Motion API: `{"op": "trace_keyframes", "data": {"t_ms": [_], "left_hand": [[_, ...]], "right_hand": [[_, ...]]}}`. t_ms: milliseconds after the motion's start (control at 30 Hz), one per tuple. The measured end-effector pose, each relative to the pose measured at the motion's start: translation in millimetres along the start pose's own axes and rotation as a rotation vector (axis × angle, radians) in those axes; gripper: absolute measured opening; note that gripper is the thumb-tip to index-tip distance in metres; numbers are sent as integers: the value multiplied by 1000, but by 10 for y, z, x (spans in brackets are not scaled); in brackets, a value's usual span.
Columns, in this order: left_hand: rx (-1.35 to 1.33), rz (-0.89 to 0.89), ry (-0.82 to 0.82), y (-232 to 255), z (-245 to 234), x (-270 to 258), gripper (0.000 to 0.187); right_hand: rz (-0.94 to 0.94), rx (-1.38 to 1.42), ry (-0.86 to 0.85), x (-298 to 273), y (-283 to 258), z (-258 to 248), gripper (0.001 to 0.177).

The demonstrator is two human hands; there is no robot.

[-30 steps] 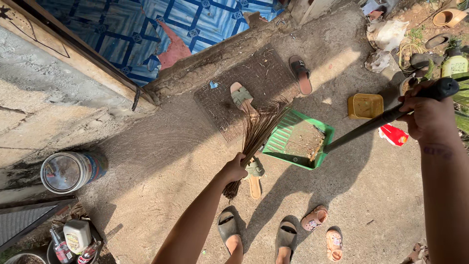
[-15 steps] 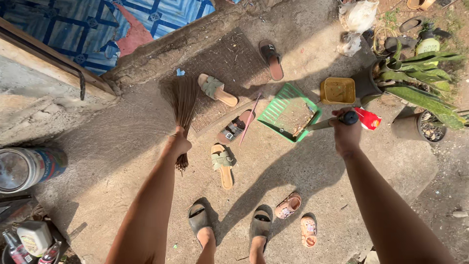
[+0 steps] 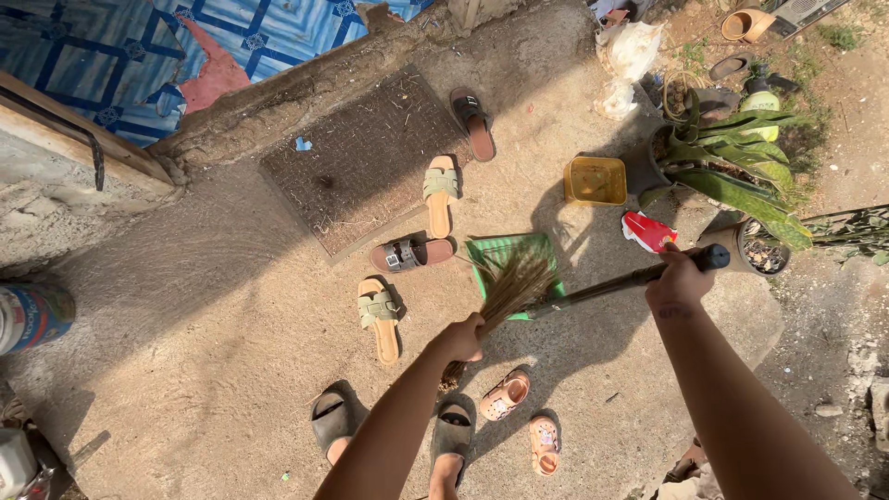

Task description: The person picks up trash including bottles and plant debris by hand and places it into a black bag before sweeping the ground with a broom and dustpan.

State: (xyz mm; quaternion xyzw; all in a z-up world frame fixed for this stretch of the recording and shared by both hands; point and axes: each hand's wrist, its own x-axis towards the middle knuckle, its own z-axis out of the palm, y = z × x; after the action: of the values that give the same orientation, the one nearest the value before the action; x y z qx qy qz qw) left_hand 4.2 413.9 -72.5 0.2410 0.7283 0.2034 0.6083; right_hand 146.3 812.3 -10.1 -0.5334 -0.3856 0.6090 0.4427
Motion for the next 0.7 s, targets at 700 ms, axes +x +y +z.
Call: {"op": "trace_keyframes", "data": {"t_ms": [700], "left_hand": [[-624,-373,293,-1248,649,-464,104]], "right_hand": [[-70,141,-238,-319,-952,460,40]]}}
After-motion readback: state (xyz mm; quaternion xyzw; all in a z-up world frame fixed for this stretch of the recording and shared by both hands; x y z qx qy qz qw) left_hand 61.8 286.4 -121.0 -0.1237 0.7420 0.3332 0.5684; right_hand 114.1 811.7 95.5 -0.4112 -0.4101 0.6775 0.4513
